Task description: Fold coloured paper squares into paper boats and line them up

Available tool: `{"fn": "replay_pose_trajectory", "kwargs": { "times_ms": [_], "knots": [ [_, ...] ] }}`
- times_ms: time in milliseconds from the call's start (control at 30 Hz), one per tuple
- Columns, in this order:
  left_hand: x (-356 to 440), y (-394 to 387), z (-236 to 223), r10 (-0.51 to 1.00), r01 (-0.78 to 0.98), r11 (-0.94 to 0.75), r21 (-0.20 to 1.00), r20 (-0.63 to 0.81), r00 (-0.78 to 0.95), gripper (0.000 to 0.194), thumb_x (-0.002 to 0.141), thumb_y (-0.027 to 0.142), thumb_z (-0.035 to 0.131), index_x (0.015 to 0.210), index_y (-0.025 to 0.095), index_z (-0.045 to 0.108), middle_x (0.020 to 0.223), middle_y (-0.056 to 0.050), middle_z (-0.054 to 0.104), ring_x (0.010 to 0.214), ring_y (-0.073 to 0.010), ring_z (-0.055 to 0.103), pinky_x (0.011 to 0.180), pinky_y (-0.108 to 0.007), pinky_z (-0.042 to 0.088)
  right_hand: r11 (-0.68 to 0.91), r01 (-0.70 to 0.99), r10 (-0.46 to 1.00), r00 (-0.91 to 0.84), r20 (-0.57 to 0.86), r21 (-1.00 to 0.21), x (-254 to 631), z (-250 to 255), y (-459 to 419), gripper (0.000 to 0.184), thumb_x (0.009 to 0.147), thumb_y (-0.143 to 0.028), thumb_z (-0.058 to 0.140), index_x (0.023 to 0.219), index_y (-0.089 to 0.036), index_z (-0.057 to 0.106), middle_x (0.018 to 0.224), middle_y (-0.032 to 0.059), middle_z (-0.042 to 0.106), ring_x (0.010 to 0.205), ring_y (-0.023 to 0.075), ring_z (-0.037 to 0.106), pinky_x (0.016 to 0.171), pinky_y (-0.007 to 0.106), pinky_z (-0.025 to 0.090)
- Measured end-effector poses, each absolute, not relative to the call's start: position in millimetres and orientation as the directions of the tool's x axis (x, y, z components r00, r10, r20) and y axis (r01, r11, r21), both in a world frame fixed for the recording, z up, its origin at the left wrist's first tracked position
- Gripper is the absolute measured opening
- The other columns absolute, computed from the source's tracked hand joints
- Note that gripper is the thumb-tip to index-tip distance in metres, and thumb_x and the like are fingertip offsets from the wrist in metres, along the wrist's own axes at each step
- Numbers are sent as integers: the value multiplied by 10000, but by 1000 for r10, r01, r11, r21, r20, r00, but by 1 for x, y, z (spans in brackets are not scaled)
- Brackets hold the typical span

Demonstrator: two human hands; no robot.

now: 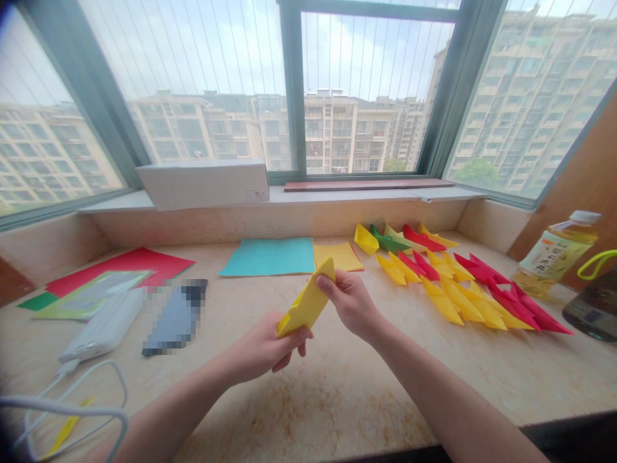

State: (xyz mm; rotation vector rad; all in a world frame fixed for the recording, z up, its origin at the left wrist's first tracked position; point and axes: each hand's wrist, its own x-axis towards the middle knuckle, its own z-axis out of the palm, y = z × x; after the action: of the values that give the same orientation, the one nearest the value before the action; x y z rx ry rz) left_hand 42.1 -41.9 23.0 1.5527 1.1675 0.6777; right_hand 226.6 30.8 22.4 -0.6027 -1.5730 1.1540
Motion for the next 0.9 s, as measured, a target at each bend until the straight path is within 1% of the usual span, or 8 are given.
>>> {"fn": "replay_pose_trajectory", "kwargs": {
  "times_ms": [100,200,300,367,500,667,767,900],
  "knots": [
    [40,-42,24,887,270,35,962,-154,434,532,911,615,443,927,122,640,705,-23,600,391,-52,402,389,-199,302,310,-215,758,-532,377,-926,229,27,32,432,819,-582,675,893,-157,694,773,47,691,691,179,629,638,291,509],
    [38,-40,21,871,238,36,971,-147,468,567,934,624,392,961,107,624,767,-69,655,394,-47,416,385,-190,302,245,-195,690,-653,312,-950,227,26,31,430,810,-562,694,856,-135,688,762,56,695,703,185,641,644,297,517],
    [38,-38,20,882,230,45,972,-146,447,505,933,571,453,1035,102,611,875,-118,706,398,-42,426,378,-183,290,276,-205,734,-586,344,-939,224,23,29,380,861,-514,658,820,-138,690,727,47,690,624,164,619,585,287,505],
    [38,-37,21,890,230,54,972,-152,431,475,926,539,489,1047,98,616,895,-130,717,399,-40,426,379,-183,285,286,-205,756,-552,352,-936,223,22,27,350,880,-486,647,841,-144,704,761,54,710,643,168,638,606,291,517],
    [40,-36,18,902,282,46,958,-161,401,436,908,512,515,964,103,657,813,-100,717,378,-46,425,381,-196,302,217,-248,794,-518,319,-944,222,21,26,390,892,-521,623,910,-143,713,834,85,750,750,203,705,709,320,550],
    [39,-36,14,905,367,4,930,-159,394,421,886,501,533,915,120,711,655,-34,675,335,-49,409,368,-199,287,184,-333,894,-336,298,-925,219,16,25,379,871,-527,654,899,-150,687,809,96,768,695,208,718,679,333,560],
    [39,-37,16,909,378,11,926,-166,382,390,894,467,510,911,123,692,688,-35,679,324,-45,399,346,-196,272,204,-323,895,-322,310,-924,217,15,24,364,857,-517,676,910,-157,681,813,93,772,705,211,721,675,332,562],
    [43,-40,21,889,369,15,929,-181,421,348,913,436,479,939,138,655,773,-39,696,331,-38,415,332,-180,274,241,-336,897,-282,341,-911,218,17,24,354,844,-524,685,908,-177,658,732,57,754,644,199,708,631,319,557]
  ]
}}
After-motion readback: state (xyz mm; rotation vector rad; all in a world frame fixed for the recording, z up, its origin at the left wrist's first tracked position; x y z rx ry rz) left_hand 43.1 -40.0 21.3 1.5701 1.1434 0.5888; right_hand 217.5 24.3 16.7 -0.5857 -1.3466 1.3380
